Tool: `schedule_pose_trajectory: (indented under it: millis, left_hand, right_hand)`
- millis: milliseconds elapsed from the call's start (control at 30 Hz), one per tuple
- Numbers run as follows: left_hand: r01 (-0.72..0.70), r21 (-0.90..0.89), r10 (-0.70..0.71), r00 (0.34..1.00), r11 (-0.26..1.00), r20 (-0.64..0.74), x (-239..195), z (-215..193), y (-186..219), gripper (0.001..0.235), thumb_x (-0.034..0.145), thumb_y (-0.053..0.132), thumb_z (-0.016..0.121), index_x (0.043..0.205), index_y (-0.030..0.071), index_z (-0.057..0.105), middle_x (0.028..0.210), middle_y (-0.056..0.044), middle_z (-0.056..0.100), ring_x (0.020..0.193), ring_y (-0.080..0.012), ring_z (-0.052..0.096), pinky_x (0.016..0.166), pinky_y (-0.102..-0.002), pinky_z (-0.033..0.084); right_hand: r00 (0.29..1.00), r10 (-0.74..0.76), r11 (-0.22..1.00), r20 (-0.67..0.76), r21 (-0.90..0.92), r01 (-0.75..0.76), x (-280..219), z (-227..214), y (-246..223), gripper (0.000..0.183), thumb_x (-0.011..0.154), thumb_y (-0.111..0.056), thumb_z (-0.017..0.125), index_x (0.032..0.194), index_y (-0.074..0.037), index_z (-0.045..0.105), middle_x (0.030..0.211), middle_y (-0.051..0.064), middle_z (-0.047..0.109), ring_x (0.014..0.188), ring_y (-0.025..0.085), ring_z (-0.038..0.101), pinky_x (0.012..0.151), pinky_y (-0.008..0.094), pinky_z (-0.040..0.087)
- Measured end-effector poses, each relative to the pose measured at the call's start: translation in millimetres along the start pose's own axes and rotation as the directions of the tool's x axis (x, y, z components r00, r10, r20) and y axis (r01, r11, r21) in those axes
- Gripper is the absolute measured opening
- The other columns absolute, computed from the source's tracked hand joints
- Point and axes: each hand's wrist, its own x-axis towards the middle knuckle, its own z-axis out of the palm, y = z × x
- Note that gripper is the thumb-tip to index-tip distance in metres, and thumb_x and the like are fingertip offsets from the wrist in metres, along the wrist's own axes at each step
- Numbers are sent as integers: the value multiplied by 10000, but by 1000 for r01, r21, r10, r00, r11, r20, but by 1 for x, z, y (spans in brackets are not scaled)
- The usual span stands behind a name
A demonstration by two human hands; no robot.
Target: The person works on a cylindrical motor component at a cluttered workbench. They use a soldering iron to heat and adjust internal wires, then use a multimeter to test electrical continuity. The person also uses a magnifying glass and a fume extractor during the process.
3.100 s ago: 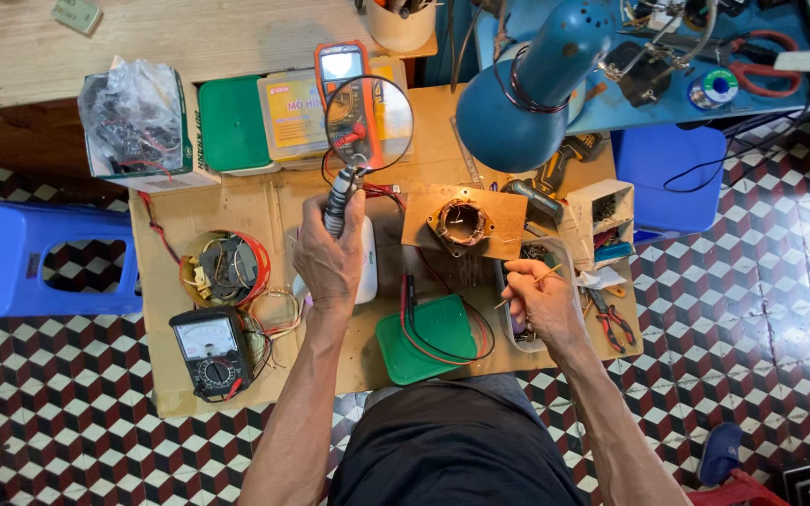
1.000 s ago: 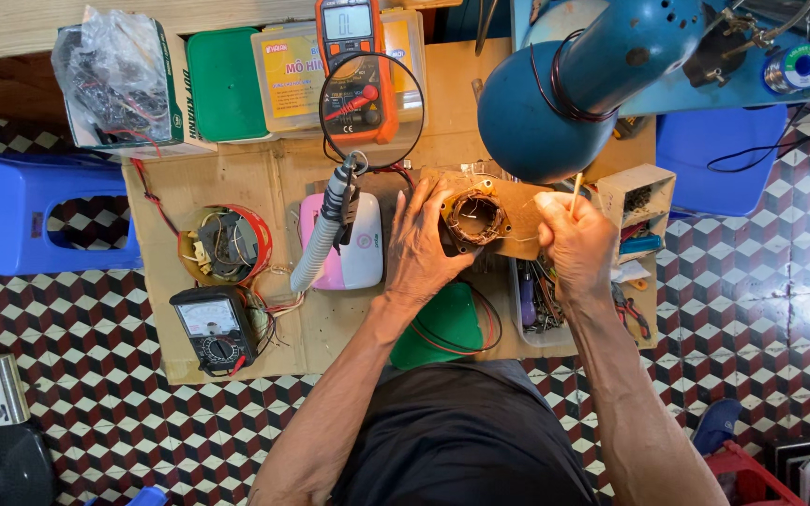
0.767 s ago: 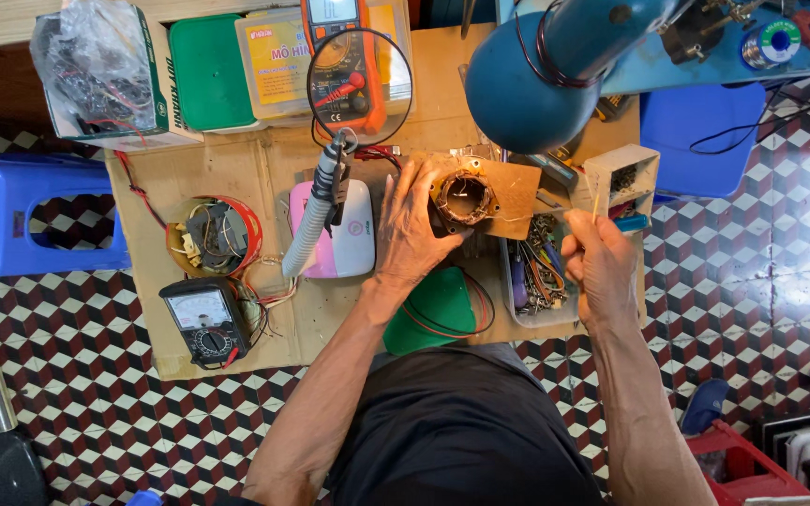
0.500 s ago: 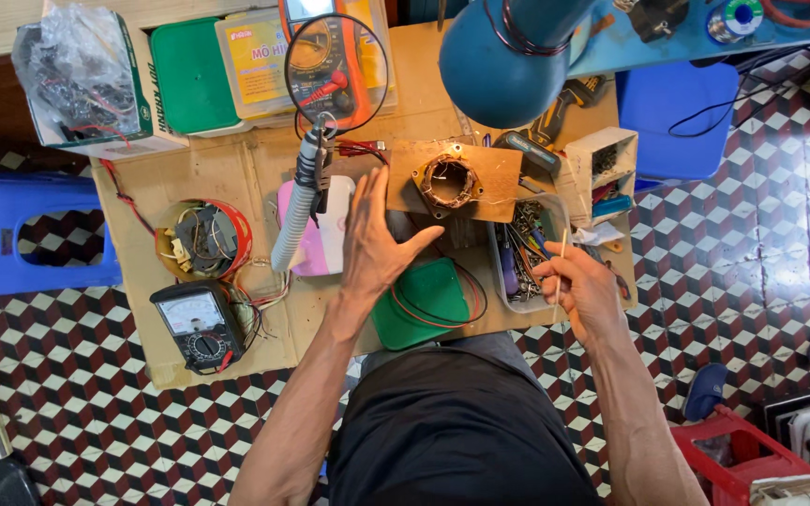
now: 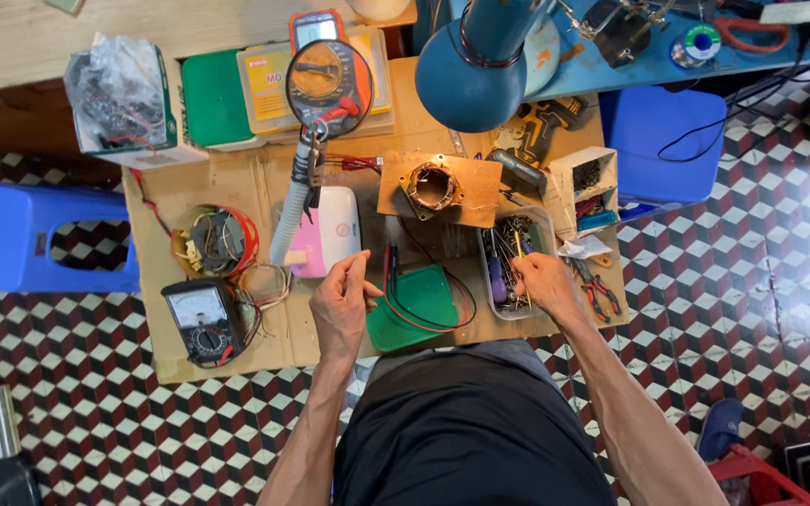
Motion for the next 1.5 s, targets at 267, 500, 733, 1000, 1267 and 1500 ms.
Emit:
schedule_pose_trajectory:
  millis: [267,500,733,1000,1267,1500]
  left_hand:
    - [-45,-67,34,988,997,-154,-34,13,2,450,1079,406,457,972,32,682,561,-13,606,478,-63,518,463,-227,432]
    - [98,-147,-139,940,984,-310,-51,22,-45,563,1074,479,436,824,8,614,568,-64,599,479,-104,530,460,-251,446]
    - [266,-53,-269,909,963,-318,-68,42,-105,458,1039,402,479,1040,13,720,785,-80,738,668,-140,637,595,-283,529]
    - [-56,542,251,923,838,-292,13,62,-132,359,886,228,726,1159,-4,699,1041,-217,728,949,-414,683,823,-482,532]
    - [242,559,-157,968,793,-195,79,69,-155,309,798,327,802,1024,118,783,908,-138,781,870,-365,737,782,-478,567]
    - [300,-137,-299,954,944,24,-4,85,-95,347,844,237,793,1081,-7,723,872,-51,775,763,-95,689,669,-242,554]
  right_hand:
    - [983,5,1000,183,0,-5,33,-15,28,264,952,-238,625,944,6,727,719,102,767,547,167,650,537,322,514]
    - [961,-21,987,274,-147,63,37,-31,18,284,961,-286,617,1002,-32,737,712,98,766,568,154,678,556,318,525]
    - [951,9,959,308,-272,78,45,-27,17,317,975,-311,604,1052,-35,739,726,89,782,538,163,662,552,340,515]
    - [949,-273,796,159,-516,315,31,-33,12,406,946,-340,639,1221,-49,708,950,256,746,864,384,714,785,484,557]
    - [919,-292,874,266,-315,370,-10,-14,-19,385,943,-359,622,1204,-92,715,998,185,773,870,303,748,783,403,575]
    - [878,-26,920,478,355,-166,-26,31,-66,364,988,-364,632,1145,-61,761,736,-20,589,631,81,505,547,235,379]
